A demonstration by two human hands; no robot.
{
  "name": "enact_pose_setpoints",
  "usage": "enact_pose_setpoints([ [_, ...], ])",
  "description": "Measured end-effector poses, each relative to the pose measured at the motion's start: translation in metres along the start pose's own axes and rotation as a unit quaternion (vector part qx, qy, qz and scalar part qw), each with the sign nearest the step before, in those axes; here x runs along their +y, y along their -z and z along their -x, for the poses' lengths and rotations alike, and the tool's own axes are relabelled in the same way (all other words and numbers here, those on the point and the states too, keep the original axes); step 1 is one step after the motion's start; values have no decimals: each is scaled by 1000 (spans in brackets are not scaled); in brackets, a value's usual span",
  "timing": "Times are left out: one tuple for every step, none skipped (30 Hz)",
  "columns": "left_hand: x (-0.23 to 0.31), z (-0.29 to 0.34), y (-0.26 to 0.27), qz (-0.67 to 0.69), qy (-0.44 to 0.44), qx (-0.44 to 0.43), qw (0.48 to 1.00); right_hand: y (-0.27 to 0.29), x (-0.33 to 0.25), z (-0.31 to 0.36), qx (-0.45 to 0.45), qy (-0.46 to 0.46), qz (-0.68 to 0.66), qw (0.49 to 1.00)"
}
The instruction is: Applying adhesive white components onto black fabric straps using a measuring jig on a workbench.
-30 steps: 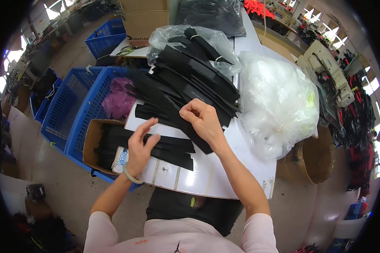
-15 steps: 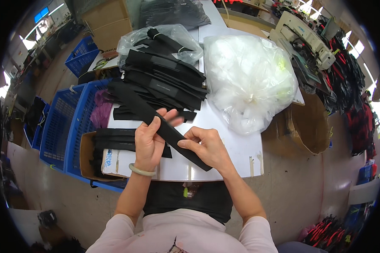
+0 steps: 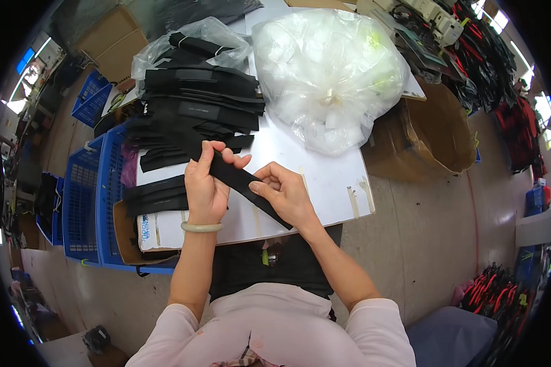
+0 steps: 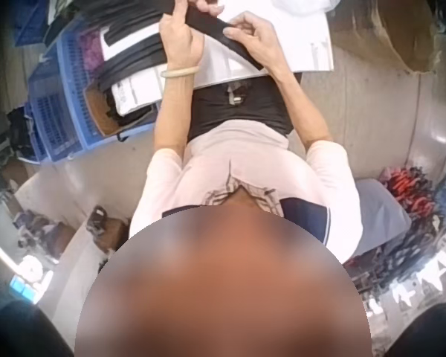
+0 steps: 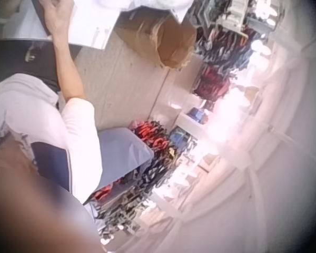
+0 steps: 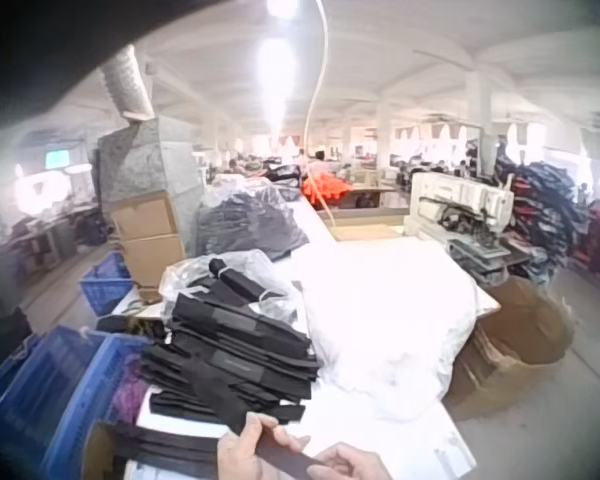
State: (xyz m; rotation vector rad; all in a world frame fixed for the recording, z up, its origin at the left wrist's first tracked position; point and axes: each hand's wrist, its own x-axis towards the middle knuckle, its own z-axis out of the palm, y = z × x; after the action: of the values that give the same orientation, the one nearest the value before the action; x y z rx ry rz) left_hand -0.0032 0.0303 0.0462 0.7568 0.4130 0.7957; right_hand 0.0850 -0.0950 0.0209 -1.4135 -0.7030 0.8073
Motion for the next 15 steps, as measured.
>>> enact_pose_setpoints([
  [1, -1, 2, 68, 35, -16, 997, -3, 0, 2, 15, 37, 44, 998],
  [1, -1, 1, 14, 32, 23, 999, -6, 0, 4, 30, 73, 89, 993],
  [0, -3, 0, 13, 34, 20, 999, -9, 2, 4, 33, 74, 88, 993],
  [-2, -6, 0, 33, 30, 45, 998, -12, 6, 3, 74, 173, 183, 965],
  [-4, -9, 1, 54, 25, 70, 996, -13, 8, 2, 114, 268, 274, 916],
  [-3, -8, 0, 73, 13, 30, 997, -13, 1, 2, 123, 285, 302, 901],
  [-2, -9, -4, 73, 15, 27, 997, -13, -2, 2, 126, 285, 303, 901],
  [-1, -9, -9, 117, 29, 43, 992, -12, -3, 2, 131, 265, 320, 900],
  [1, -9, -15, 160, 45, 56, 984, -11, -5, 3, 140, 245, 339, 898],
  [-1, -10, -9, 199, 54, 7, 978, -9, -5, 3, 147, 244, 341, 896],
  [-5, -11, -5, 200, 60, 1, 978, -7, -5, 3, 137, 212, 274, 928],
  [-10, -11, -1, 181, 71, -39, 980, -5, -3, 3, 124, 180, 205, 954],
  [-16, -9, 3, 162, 81, -82, 980, -4, -2, 4, 132, 180, 207, 953],
  [-22, -4, 7, 114, 91, -75, 987, -6, -1, 6, 127, 178, 213, 952],
  [-25, 0, -1, 82, 81, -33, 993, -8, 0, 9, 124, 176, 220, 952],
])
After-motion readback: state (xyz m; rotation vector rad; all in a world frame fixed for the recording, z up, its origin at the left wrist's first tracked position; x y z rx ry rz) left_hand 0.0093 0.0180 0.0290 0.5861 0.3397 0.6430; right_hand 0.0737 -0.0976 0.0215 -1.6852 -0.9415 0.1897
